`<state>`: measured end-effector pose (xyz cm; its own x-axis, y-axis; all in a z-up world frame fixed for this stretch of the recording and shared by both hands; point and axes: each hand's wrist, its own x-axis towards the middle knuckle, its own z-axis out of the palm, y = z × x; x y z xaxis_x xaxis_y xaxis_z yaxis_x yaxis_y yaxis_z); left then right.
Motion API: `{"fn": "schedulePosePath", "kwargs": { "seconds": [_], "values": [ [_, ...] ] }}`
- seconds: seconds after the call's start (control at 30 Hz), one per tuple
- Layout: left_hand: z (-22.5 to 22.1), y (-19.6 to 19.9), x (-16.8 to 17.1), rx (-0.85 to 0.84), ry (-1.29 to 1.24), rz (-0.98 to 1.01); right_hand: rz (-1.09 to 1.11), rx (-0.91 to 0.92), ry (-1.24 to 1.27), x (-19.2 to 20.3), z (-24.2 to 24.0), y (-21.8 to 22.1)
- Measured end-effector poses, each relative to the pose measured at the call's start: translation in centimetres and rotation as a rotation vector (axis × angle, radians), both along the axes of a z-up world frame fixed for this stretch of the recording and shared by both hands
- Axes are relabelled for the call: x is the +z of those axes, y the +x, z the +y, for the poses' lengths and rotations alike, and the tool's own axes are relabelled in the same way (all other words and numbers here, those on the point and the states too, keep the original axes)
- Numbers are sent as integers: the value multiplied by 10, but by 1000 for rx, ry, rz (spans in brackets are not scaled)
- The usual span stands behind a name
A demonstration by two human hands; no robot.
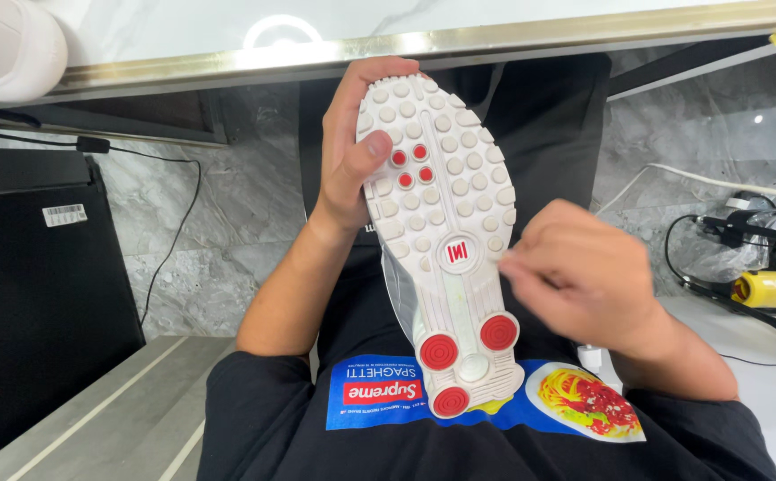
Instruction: The person cleans the white sole of a shoe using a cotton swab and a liquid from a bottle. They scrub the recessed parts and flat surfaces of the sole, occasionally switching to a new swab and dipping it back into the bottle.
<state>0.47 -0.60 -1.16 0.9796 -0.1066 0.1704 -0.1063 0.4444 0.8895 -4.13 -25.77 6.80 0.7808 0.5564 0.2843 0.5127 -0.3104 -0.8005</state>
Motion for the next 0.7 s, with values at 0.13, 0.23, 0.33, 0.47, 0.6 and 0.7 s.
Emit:
{"fn": "schedulePosePath", "kwargs": {
  "seconds": [0.13, 0.23, 0.33, 0.47, 0.6, 0.7],
  "values": [
    [-1, 0, 4, -37, -103, 3, 169, -190, 220, -14, -13, 2],
    [-7, 3, 7, -75, -183, 0, 253, -207, 289, -23, -13, -1],
    [-10, 5, 9, -119, -283, 15, 312, -185, 337, -27, -12, -2],
    [-9, 8, 13, -143, -330, 13, 304, -143, 372, -25, -8, 0],
    [-9, 6, 21, -162, -313, 1, 135, -121, 315, -8, -3, 8],
    [-8, 3, 27, -157, -275, -6, 0, -122, 183, 10, 0, 13]
  ]
}}
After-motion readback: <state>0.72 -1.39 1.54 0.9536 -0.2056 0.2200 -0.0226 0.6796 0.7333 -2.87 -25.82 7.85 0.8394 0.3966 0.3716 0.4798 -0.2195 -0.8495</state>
